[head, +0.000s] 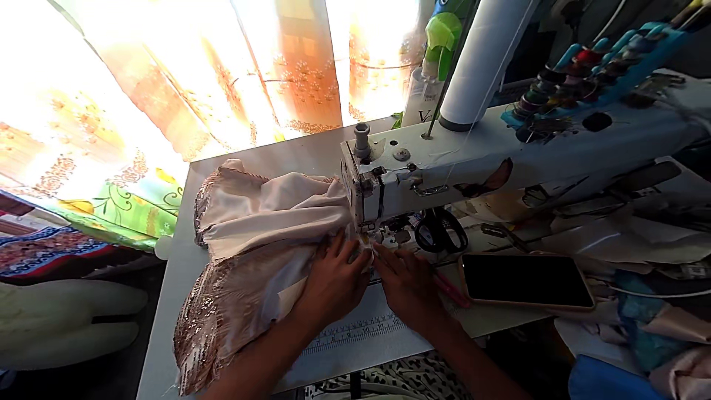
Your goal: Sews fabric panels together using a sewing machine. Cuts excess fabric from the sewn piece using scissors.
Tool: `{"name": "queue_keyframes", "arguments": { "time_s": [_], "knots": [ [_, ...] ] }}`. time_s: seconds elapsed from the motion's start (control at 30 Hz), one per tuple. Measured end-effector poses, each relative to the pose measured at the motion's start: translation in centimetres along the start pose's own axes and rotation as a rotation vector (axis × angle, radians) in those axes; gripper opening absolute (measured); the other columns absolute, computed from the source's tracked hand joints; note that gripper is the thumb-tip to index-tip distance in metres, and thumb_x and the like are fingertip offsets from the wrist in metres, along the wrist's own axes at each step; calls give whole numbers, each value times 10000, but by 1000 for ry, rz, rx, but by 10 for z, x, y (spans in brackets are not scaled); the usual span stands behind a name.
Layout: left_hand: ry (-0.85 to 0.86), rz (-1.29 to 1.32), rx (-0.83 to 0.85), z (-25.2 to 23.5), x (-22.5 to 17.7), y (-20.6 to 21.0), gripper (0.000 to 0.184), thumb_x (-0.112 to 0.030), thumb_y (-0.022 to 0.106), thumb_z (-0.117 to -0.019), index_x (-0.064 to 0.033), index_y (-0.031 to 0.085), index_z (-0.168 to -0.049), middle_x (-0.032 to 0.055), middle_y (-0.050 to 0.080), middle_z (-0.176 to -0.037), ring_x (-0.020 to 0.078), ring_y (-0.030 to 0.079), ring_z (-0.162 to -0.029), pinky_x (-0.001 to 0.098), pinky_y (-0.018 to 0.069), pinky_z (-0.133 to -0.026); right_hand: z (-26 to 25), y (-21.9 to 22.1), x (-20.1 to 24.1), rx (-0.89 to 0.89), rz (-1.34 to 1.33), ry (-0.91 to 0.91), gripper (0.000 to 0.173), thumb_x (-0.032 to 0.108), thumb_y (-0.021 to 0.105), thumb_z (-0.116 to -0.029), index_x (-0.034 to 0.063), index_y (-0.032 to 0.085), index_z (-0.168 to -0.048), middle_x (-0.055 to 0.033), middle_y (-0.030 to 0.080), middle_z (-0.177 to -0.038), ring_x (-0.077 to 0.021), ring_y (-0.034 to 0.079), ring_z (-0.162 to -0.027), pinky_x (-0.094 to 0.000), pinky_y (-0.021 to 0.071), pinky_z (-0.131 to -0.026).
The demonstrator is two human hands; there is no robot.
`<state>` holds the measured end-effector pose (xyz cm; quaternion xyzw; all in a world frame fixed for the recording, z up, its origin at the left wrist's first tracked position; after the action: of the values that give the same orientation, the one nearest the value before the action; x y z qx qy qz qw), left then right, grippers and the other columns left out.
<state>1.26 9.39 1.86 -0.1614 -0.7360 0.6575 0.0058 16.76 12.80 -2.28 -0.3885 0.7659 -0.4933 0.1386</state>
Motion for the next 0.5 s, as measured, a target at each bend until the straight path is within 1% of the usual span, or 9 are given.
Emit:
{"name": "queue_keyframes", "arguments": {
  "time_s": [0.03, 0.07, 0.1, 0.2, 0.23, 0.4, 0.5],
  "knots": [
    [-42, -7, 67, 0, -4, -2, 445, -293, 453, -1013, -166, 636, -1398, 167, 573, -1463, 444, 410, -1447, 688, 267, -1152, 1, 0, -1, -5, -6, 1, 358, 60, 568, -926, 159, 749, -1219, -24, 654, -1389, -306, 654, -1110, -497, 478, -888],
    [-68, -19, 108, 0, -5, -2, 462, -315, 430, -1025, -177, 612, -1427, 156, 544, -1498, 431, 381, -1469, 681, 239, -1168, 1, 0, -1, -17, -23, 2, 351, 59, 569, -927, 158, 755, -1208, -26, 669, -1364, -311, 655, -1104, -499, 478, -889],
    [-74, -28, 113, 1, -4, 0, 467, -332, 421, -1032, -184, 606, -1434, 152, 532, -1511, 428, 373, -1474, 679, 235, -1171, 2, 0, -2, -34, -40, 2, 342, 52, 572, -927, 158, 764, -1190, -27, 686, -1334, -315, 659, -1093, -500, 482, -888],
    [-27, -26, -25, 2, 2, 10, 448, -348, 451, -1017, -175, 656, -1376, 161, 583, -1456, 443, 448, -1421, 700, 296, -1131, 2, 0, -2, -73, -74, 5, 342, 24, 573, -912, 163, 778, -1148, -25, 708, -1288, -311, 666, -1073, -499, 490, -881],
    [-14, -23, -60, 2, 4, 12, 445, -352, 455, -1015, -175, 664, -1366, 159, 593, -1445, 443, 464, -1408, 705, 304, -1124, 2, 0, -2, -76, -77, 6, 347, 17, 573, -908, 161, 778, -1149, -26, 708, -1288, -311, 666, -1069, -501, 490, -880],
    [18, -54, -128, 3, 9, 18, 438, -326, 472, -987, -198, 672, -1355, 169, 603, -1429, 460, 486, -1384, 715, 312, -1107, 1, 0, -2, -66, -47, 4, 380, 9, 562, -908, 168, 766, -1186, -18, 700, -1306, -303, 662, -1061, -483, 480, -875],
    [47, -57, -146, 2, 13, 19, 421, -333, 471, -995, -212, 679, -1340, 172, 610, -1416, 461, 499, -1370, 718, 320, -1098, 1, 1, -2, -68, -38, 3, 383, 15, 564, -911, 178, 764, -1194, -8, 702, -1301, -293, 662, -1060, -477, 482, -872]
  ]
}}
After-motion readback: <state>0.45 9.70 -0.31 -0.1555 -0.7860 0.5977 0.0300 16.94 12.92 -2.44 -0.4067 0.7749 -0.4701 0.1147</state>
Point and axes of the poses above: each hand's wrist, its own z-axis away from the middle knuckle, its own y-axis out of the palm, x = y × z, the point moved 3 cm from there along -z, towards the middle knuckle
